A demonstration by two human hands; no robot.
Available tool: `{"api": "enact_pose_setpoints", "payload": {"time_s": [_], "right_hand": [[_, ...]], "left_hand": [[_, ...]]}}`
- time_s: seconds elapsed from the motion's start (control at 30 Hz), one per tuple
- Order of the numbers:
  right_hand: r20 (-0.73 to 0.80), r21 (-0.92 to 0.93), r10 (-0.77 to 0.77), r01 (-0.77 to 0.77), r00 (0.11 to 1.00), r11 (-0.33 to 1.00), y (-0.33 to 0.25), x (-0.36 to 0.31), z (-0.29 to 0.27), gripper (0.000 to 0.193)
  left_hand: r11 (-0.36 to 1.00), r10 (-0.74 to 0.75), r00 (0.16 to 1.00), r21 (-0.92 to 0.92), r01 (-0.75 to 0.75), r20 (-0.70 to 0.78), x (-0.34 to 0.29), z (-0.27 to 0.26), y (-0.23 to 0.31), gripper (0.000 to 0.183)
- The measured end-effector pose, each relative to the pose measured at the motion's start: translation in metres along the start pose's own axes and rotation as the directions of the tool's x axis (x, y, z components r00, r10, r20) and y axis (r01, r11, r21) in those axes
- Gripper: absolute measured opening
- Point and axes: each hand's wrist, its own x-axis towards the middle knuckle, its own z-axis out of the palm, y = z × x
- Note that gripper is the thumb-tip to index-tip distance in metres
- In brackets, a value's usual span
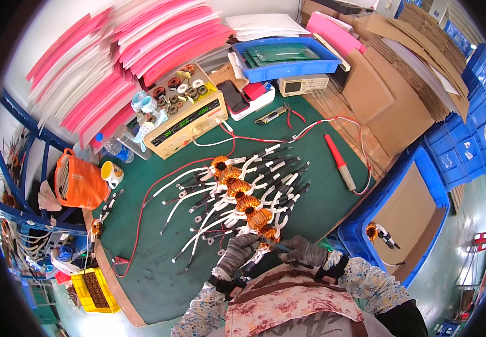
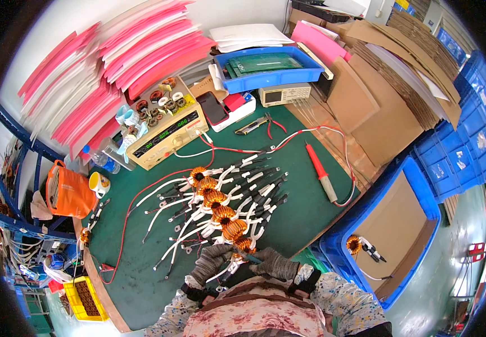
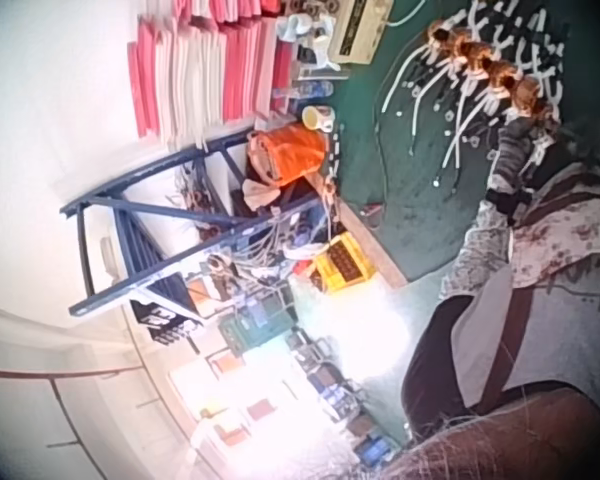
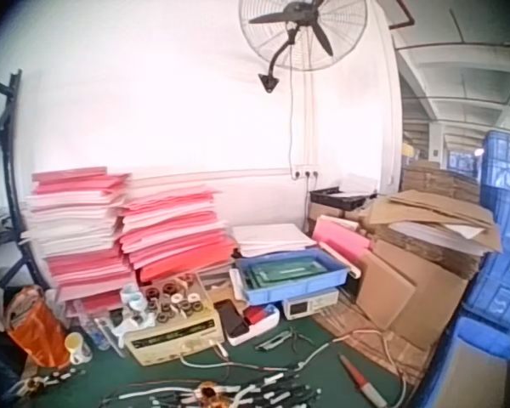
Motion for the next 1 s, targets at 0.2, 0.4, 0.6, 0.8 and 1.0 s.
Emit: {"api": "enact_pose_setpoints", "payload": {"time_s": [0.2,0.4,0.6,0.8,1.0], "right_hand": [[0.049,-0.145,-0.031,0.038,0.998,0.989,-0.018,-0.002,0.005,0.032],[0.036,0.3,-0.02,0.008,0.999,0.954,-0.008,0.004,0.011,0.037],[0.226,0.309,0.087,-0.156,0.97,0.938,-0.003,0.008,0.0,0.035],[0.22,0.206,0.051,-0.098,0.974,0.974,0.007,0.008,-0.005,0.039],[0.127,0.047,0.114,-0.121,0.985,0.992,-0.012,0.008,-0.003,0.035]], "left_hand": [[0.997,-0.055,0.998,-0.051,0.055,0.009,-0.005,-0.003,0.0,0.019],[0.992,-0.022,0.999,-0.126,0.027,0.035,-0.005,-0.003,0.001,0.019],[0.99,-0.027,1.0,-0.139,0.027,0.005,-0.009,-0.004,0.001,0.018],[0.996,0.043,0.999,-0.082,-0.044,-0.018,-0.007,-0.004,-0.003,0.017],[0.99,0.001,1.0,-0.14,0.002,0.025,-0.009,-0.008,0.001,0.018]]}}
